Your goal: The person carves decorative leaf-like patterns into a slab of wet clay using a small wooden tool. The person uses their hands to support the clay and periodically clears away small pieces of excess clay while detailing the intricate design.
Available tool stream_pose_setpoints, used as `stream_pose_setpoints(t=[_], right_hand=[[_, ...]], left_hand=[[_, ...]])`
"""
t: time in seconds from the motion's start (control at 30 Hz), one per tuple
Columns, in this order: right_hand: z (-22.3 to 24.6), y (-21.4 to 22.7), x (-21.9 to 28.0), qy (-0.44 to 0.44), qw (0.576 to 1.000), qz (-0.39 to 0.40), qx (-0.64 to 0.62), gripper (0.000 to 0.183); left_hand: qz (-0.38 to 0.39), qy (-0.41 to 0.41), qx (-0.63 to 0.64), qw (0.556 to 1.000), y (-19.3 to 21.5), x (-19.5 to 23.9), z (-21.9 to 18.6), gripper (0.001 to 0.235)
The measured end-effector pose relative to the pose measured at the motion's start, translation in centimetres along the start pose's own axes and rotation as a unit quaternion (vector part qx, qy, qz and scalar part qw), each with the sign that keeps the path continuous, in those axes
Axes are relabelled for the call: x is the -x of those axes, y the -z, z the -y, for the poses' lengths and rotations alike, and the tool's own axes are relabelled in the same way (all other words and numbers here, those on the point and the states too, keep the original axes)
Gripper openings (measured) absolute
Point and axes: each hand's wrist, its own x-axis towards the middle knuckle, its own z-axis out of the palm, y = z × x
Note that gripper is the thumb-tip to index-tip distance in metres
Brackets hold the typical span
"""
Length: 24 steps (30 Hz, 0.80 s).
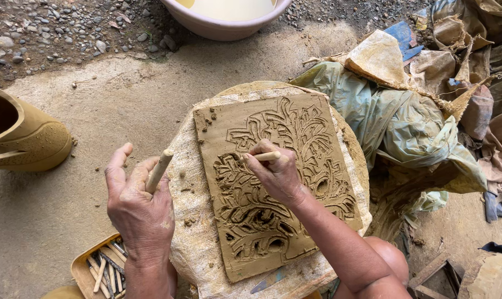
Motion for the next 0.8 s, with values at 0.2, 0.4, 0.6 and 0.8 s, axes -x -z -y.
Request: stream_pose_setpoints(t=[0.2,0.4,0.6,0.8], right_hand=[[-0.7,-1.1,-0.3,0.014,1.000,-0.004,0.009,0.013],[-1.0,-1.5,-0.5,0.000,1.000,0.017,0.022,0.015],[-0.2,-1.3,-2.1,0.019,0.994,0.082,0.067,0.023],[0.6,-1.1,-2.9,-0.007,0.990,0.120,0.069,0.018]], left_hand=[[-0.006,-0.008,0.030,0.999,0.2,0.2,-0.7,0.032],[0.010,0.000,0.033,0.999,0.0,0.2,-1.0,0.033],[0.021,-0.003,0.052,0.998,0.2,0.2,-1.7,0.041],[0.025,-0.003,0.050,0.998,0.3,0.2,-1.7,0.042]])
